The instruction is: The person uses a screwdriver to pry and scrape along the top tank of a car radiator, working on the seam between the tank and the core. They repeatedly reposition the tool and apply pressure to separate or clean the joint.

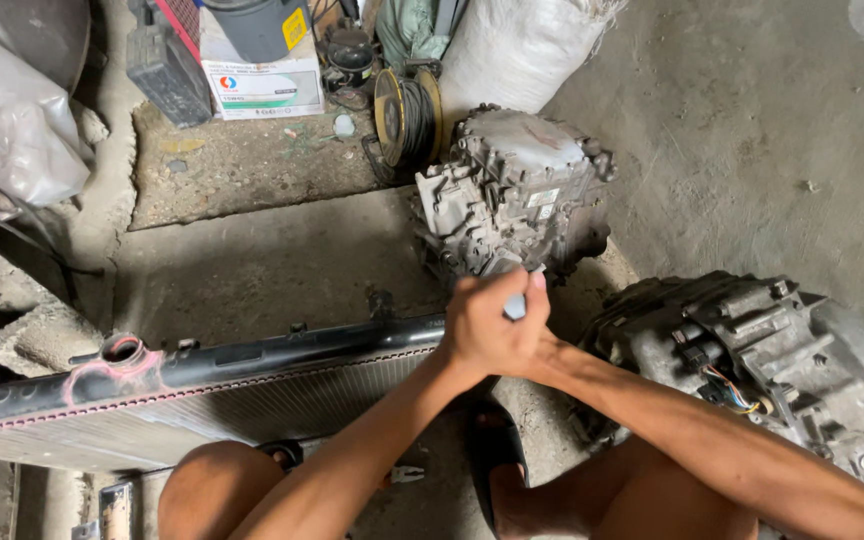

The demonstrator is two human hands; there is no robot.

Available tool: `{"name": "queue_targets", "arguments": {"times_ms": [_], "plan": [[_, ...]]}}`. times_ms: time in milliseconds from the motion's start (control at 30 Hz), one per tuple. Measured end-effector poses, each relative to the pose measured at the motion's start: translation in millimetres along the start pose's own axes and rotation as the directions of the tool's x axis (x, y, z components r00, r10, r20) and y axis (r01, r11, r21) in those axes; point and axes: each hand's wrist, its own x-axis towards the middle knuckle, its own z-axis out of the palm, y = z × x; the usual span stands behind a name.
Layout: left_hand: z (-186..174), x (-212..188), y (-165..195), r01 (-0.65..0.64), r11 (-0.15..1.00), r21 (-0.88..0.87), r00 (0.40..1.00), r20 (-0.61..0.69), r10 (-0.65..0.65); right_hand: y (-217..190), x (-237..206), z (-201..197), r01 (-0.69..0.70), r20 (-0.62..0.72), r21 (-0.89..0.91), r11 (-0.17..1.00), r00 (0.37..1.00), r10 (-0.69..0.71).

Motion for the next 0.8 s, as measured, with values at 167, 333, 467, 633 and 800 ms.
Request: {"name": "queue_targets", "arguments": {"times_ms": [167, 333, 467, 633, 800], "plan": [[-9, 11, -10, 0.135, 0.989, -0.055, 0.986, -0.092, -0.139, -10, 5, -7, 0.047, -0.059, -0.114, 0.992, 0.997, -0.054], [-6, 23, -17, 0.138, 0.985, -0.105, 0.983, -0.106, -0.149, -31, 15, -25, -0.043, 0.010, -0.076, 0.996, 0.999, 0.044], [-10, 29, -28, 0.228, 0.973, -0.023, 0.951, -0.209, -0.228, -45, 17, -36, -0.076, -0.008, -0.061, 0.995, 0.997, 0.076], [-12, 22, -27, 0.170, 0.985, -0.032, 0.968, -0.184, -0.173, -43, 19, -36, -0.114, 0.010, -0.020, 0.993, 0.993, 0.114], [-12, 2, -8, -0.008, 0.998, -0.069, 0.998, -0.057, 0.004, -24, 7, -24, -0.132, 0.086, 0.034, 0.991, 0.988, 0.129]]}}
